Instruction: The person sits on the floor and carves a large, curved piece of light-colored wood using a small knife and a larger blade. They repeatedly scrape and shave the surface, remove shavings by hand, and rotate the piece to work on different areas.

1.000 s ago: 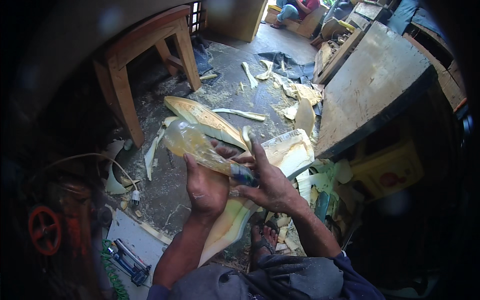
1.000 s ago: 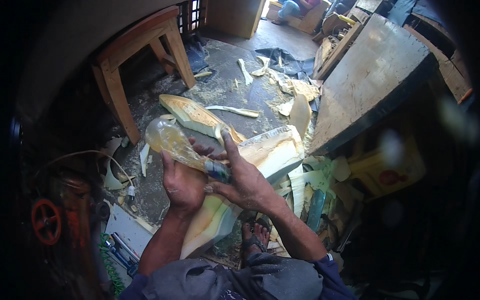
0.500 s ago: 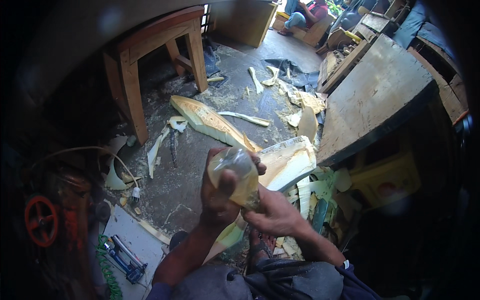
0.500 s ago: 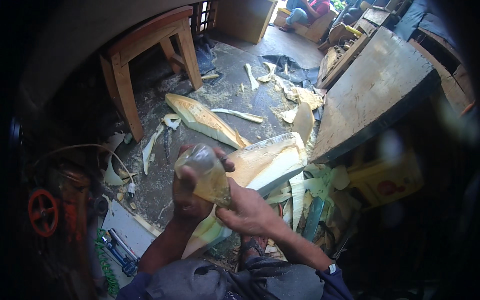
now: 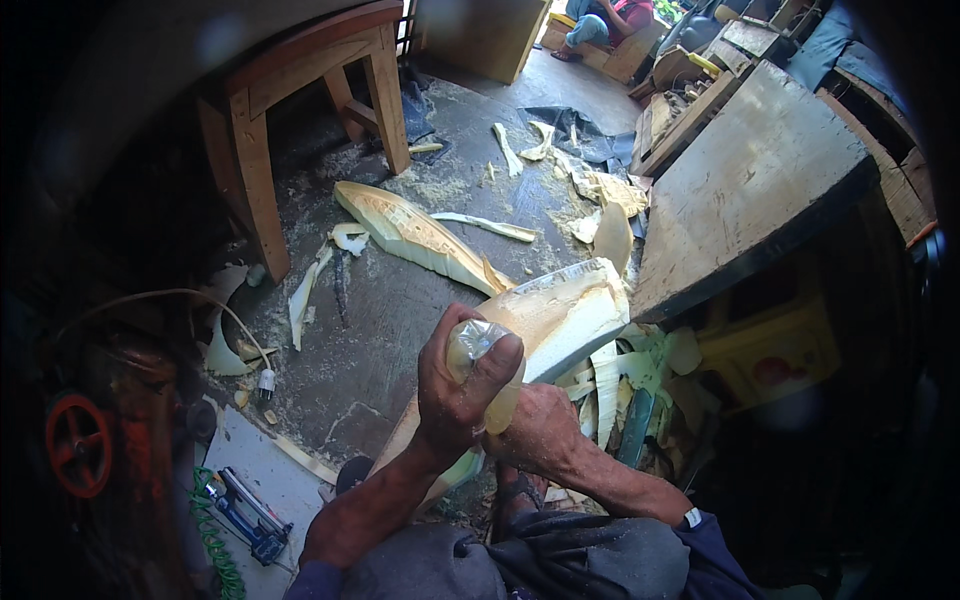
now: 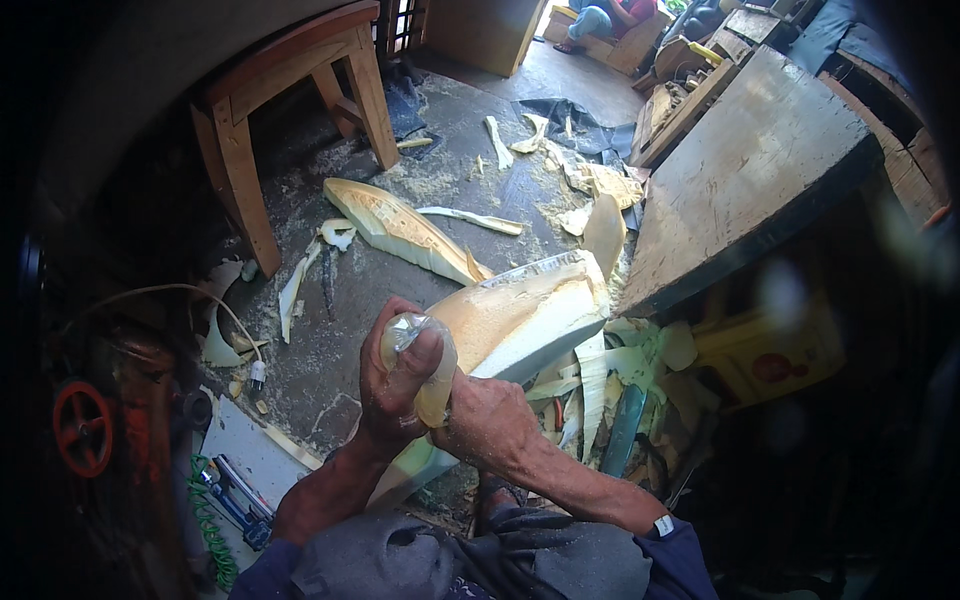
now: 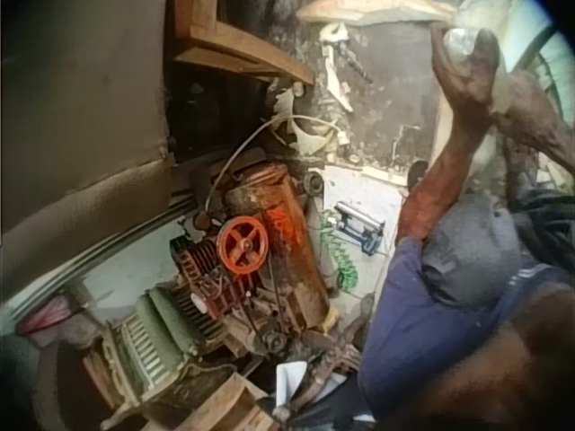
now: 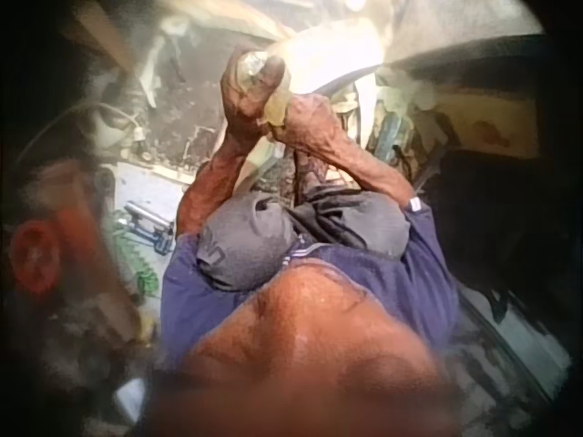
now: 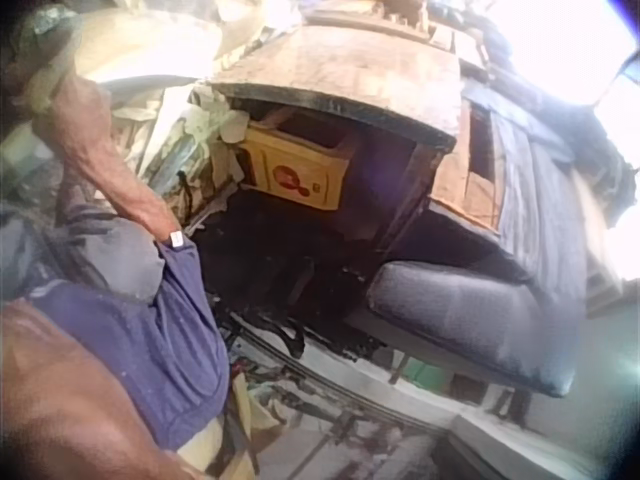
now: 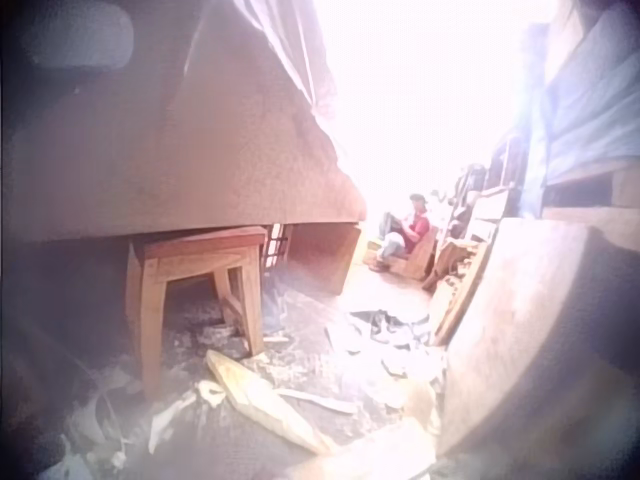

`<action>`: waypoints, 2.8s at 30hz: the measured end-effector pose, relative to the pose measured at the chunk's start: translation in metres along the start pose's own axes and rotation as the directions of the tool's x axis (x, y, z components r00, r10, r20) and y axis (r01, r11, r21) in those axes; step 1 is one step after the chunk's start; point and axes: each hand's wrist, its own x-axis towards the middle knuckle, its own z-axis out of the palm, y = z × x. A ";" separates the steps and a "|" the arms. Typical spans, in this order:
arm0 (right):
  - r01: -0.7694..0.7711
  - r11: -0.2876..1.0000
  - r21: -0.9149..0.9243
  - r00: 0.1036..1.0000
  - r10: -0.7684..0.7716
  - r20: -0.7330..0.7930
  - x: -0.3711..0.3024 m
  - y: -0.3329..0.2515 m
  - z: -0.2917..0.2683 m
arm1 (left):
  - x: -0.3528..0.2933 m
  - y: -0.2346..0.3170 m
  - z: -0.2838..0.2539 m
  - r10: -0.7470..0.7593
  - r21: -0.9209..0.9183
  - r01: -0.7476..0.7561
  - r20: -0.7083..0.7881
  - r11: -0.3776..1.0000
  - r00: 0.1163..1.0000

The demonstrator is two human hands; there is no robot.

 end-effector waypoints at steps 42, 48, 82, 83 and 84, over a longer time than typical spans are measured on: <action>0.254 0.623 0.740 0.911 0.104 -0.400 0.014 0.020 -0.031 | 0.031 -0.003 -0.069 -0.173 -0.636 -0.053 -0.289 0.770 0.942; 0.273 0.797 0.539 0.894 -0.004 -0.447 0.018 0.020 -0.020 | 0.027 0.000 -0.035 -0.043 -0.608 -0.063 -0.158 0.791 0.986; -0.148 -0.258 0.955 0.989 -0.025 0.146 0.017 -0.008 0.048 | 0.018 0.020 -0.065 0.240 -0.238 -0.365 -0.428 0.900 0.871; -0.128 -0.289 0.949 0.992 -0.044 0.120 0.016 -0.005 0.046 | 0.018 0.017 -0.066 0.243 -0.200 -0.344 -0.404 0.917 0.882; -0.103 -0.324 0.941 0.991 -0.111 0.070 0.015 -0.002 0.044 | 0.019 0.013 -0.067 0.240 -0.180 -0.332 -0.399 0.926 0.885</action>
